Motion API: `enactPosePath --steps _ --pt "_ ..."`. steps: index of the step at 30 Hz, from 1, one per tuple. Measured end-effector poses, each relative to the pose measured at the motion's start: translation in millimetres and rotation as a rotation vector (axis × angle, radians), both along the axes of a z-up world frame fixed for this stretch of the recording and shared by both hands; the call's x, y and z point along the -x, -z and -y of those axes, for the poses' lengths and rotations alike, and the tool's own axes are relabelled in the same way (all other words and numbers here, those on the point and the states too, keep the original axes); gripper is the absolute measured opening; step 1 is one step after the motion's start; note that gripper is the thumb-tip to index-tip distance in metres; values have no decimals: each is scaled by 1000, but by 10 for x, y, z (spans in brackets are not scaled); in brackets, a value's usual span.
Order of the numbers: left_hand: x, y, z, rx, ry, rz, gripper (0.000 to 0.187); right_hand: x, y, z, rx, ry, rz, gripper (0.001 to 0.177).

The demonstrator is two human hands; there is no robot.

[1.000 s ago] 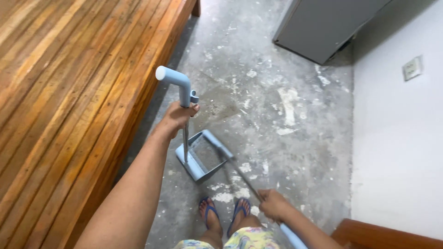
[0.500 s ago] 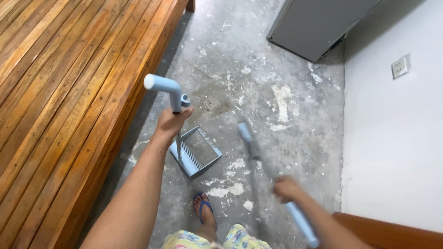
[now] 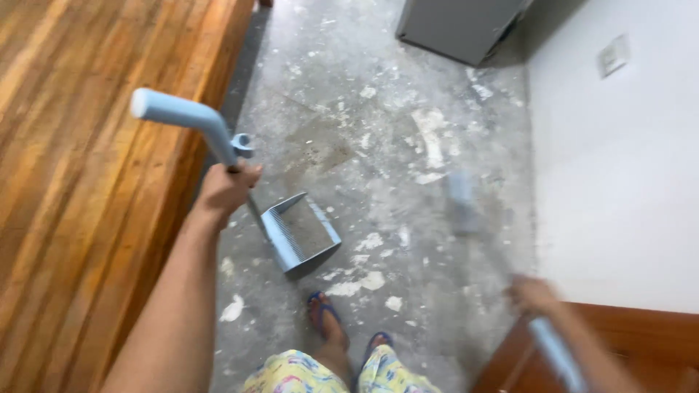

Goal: The person is sweeping the floor and window sills using a broom and dustpan.

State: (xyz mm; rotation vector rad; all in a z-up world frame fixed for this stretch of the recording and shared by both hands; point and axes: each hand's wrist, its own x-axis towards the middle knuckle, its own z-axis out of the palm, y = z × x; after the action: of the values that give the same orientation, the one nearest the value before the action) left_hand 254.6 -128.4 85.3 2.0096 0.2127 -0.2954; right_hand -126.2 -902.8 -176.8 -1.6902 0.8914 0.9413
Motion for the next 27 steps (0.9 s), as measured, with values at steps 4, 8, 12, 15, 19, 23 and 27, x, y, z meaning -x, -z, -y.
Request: enactPosePath --steps 4,8,12,15,19,23,27 --pt "181 -183 131 45 44 -9 41 -1010 621 172 158 606 -75 36" --pt "302 -246 274 -68 62 -112 37 -1141 788 -634 557 -1059 -140 61" --pt "293 -237 475 -97 93 -105 31 -559 118 -2622 371 -1053 157 35" --pt "190 -107 517 -131 105 -110 31 -919 -1060 -3815 64 -409 46 17" --pt "62 164 499 -146 71 -104 30 -1177 -2072 -4218 -216 55 29 42" --pt "-92 389 309 -195 60 -35 40 -1290 -2468 -3799 -128 15 57 43" --pt "-140 301 376 -17 -95 -35 32 -1344 -1999 -2682 -11 215 61 48"
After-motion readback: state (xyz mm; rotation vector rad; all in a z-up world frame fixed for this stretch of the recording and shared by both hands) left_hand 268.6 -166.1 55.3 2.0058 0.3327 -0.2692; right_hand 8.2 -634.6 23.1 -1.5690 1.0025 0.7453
